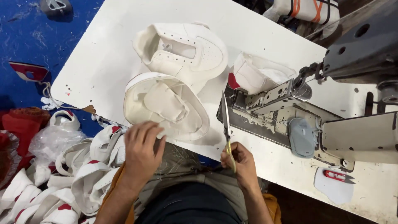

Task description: The person uses scissors to trim excess threads and fabric from the interior and edges of white shoe uppers. They repeatedly reposition the shoes on the table to access different areas and occasionally place a shoe under the sewing machine needle without sewing.

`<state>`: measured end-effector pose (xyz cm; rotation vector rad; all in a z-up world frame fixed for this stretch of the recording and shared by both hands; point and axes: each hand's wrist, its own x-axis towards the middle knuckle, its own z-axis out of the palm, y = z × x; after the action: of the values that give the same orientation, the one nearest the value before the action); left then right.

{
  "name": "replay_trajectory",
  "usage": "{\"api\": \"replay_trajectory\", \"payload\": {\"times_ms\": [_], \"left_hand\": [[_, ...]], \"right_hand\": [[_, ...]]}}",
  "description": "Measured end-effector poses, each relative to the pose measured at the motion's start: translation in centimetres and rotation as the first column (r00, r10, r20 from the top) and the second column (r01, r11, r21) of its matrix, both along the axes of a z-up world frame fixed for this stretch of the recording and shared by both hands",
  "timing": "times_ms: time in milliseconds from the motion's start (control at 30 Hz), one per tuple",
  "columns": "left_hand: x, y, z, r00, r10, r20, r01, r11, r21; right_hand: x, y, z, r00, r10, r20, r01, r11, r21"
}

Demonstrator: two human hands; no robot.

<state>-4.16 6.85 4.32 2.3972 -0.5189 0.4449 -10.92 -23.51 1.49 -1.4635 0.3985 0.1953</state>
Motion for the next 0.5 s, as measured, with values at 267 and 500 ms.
{"api": "replay_trajectory", "payload": {"times_ms": [267, 500], "left_hand": [[4.6, 2.4, -2.0, 0.998, -0.045, 0.053, 0.031, 0.969, 0.246], [4.3, 2.4, 0.9, 0.994, 0.059, 0.093, -0.083, 0.957, 0.278]], "right_hand": [[1.3, 1.6, -0.3, 0.974, 0.226, -0.002, -0.221, 0.953, -0.207], [0.8, 3.8, 0.5, 0.943, 0.314, -0.111, -0.319, 0.948, -0.024]]}}
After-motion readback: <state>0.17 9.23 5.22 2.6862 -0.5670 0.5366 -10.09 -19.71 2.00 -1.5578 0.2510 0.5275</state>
